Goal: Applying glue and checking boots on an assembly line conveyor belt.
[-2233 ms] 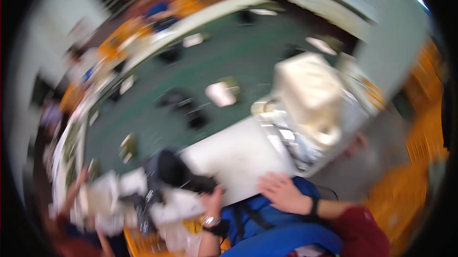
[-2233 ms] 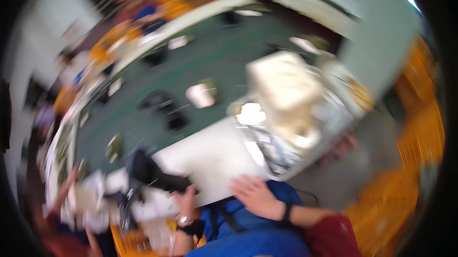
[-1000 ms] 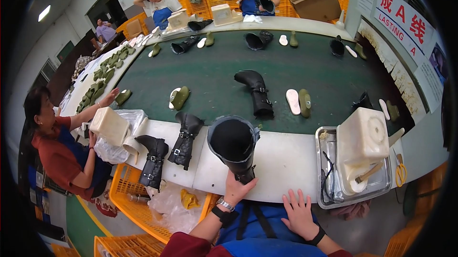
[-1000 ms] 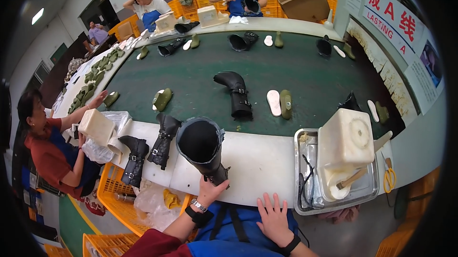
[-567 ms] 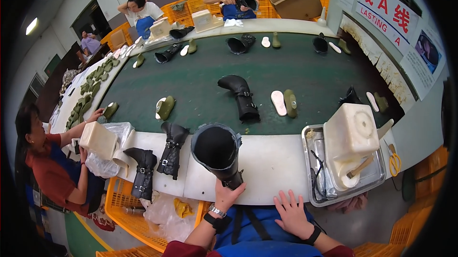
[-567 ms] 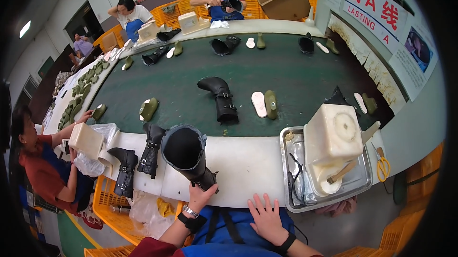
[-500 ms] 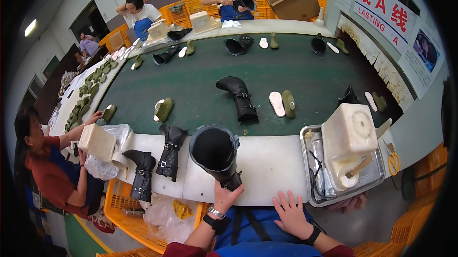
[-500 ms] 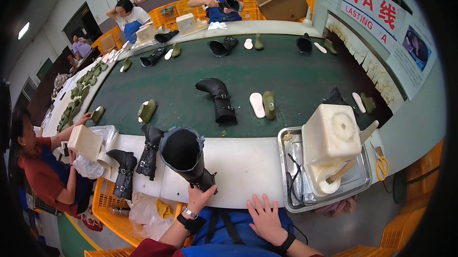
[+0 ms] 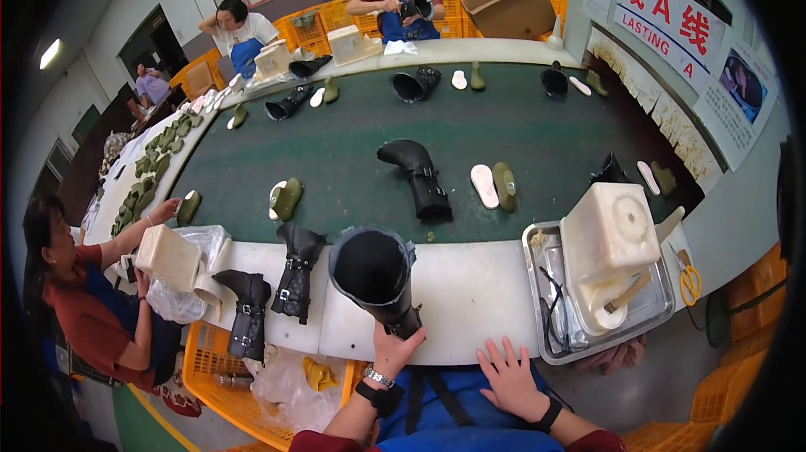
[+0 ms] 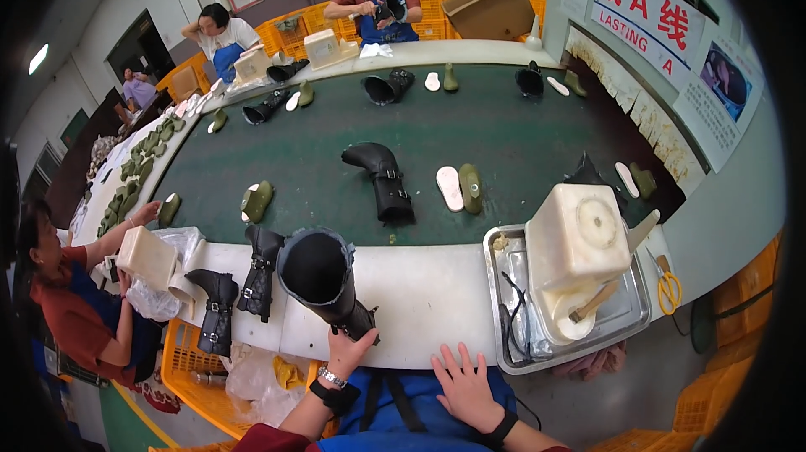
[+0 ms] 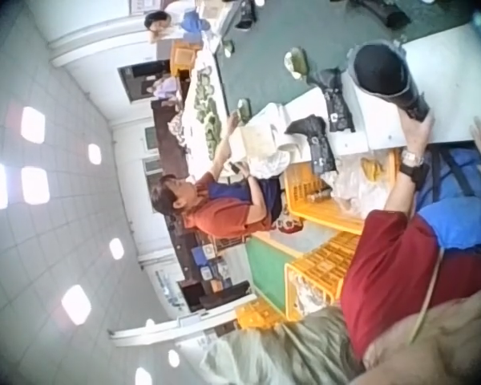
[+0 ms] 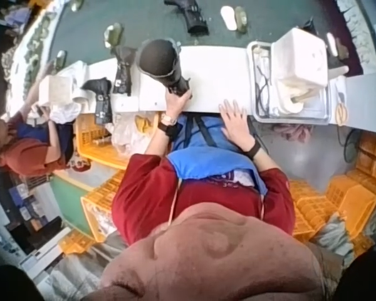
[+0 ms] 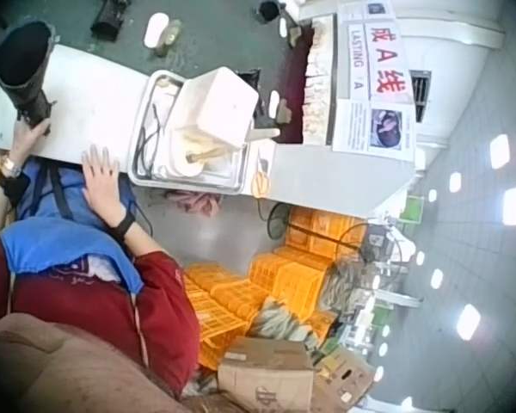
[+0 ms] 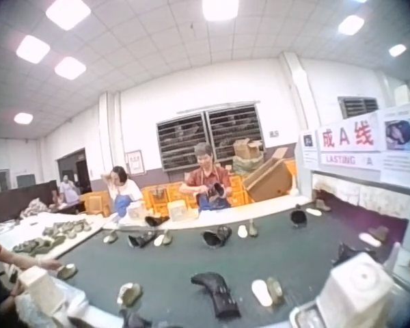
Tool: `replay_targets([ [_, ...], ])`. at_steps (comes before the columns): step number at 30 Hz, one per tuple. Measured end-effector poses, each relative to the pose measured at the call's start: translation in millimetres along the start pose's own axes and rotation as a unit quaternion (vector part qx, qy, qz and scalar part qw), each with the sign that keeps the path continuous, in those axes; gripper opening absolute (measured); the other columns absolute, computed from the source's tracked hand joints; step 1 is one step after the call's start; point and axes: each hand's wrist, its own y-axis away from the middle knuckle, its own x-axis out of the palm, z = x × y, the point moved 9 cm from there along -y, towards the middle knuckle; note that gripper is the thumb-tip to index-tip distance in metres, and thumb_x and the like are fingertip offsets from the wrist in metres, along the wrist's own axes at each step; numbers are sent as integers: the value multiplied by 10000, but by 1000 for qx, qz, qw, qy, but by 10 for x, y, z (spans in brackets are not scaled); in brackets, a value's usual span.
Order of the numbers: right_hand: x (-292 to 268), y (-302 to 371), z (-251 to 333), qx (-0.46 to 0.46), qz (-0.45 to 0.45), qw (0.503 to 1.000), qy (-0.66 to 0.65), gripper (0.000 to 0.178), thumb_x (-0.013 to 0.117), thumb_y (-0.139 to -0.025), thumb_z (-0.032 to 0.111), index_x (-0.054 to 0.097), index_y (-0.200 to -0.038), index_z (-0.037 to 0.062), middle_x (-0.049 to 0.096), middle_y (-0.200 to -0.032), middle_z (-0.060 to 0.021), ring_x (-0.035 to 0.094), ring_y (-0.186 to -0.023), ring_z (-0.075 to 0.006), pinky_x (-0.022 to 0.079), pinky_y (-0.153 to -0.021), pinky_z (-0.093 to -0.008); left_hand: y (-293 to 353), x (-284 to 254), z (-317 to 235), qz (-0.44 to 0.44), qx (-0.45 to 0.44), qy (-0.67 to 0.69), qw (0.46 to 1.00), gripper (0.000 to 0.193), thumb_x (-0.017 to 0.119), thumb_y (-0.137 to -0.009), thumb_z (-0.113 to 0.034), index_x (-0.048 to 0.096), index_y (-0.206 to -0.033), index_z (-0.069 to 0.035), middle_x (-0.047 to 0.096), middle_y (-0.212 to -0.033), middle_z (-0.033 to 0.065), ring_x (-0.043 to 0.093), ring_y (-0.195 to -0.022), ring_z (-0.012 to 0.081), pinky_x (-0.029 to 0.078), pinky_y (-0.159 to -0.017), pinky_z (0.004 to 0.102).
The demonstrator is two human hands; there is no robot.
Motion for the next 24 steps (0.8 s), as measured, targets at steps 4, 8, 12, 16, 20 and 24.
replay_targets([
  [4, 34, -5, 1, -6, 1, 1000, 22, 781, 727, -646, 329, 382, -1300, 76, 302, -1373, -169, 282, -1246, -403, 262, -947, -588, 3, 8, 70, -1, -24, 19, 1000, 597, 781, -620, -216, 485, -1088, 7, 583, -1009, 149, 571, -919, 265, 444, -818, 345],
  [8, 38, -10, 3, -2, -2, 1000, 14, 793, 733, -643, 303, 369, -1312, 85, 298, -1379, -162, 265, -1261, -392, 257, -953, -587, 6, -60, 7, -45, 0, 40, 998, 609, 786, -614, -206, 481, -1096, 6, 581, -1012, 151, 568, -927, 267, 442, -827, 347],
  [12, 17, -20, -2, 5, -3, 1000, 4, 806, 739, -639, 277, 357, -1323, 93, 295, -1384, -153, 260, -1268, -381, 256, -954, -585, -1, -105, -62, -67, -1, 77, 995, 580, 774, -635, -157, 475, -1103, 9, 585, -1018, 139, 569, -932, 238, 443, -829, 328],
  [16, 17, -20, -4, 7, -1, 1000, 1, 809, 739, -639, 277, 353, -1326, 93, 292, -1386, -153, 258, -1270, -383, 255, -954, -587, 11, -110, -36, -54, -38, 92, 994, 546, 756, -658, -121, 475, -1107, 12, 593, -1018, 130, 575, -920, 212, 448, -817, 315],
  [20, 31, -11, -9, 4, -2, 1000, -1, 806, 738, -640, 279, 355, -1325, 92, 287, -1389, -153, 258, -1268, -385, 250, -956, -588, 29, -69, 34, -24, -67, 88, 994, 488, 735, -683, -75, 494, -1098, 14, 598, -998, 93, 573, -892, 172, 454, -807, 297],
  [24, 34, -22, -12, 5, 1, 1000, 3, 793, 735, -644, 275, 362, -1319, 90, 283, -1390, -154, 261, -1264, -389, 245, -957, -592, 7, -43, -21, -23, -21, 91, 995, 540, 752, -661, -111, 480, -1114, 2, 605, -1000, 124, 592, -893, 213, 462, -796, 318],
])
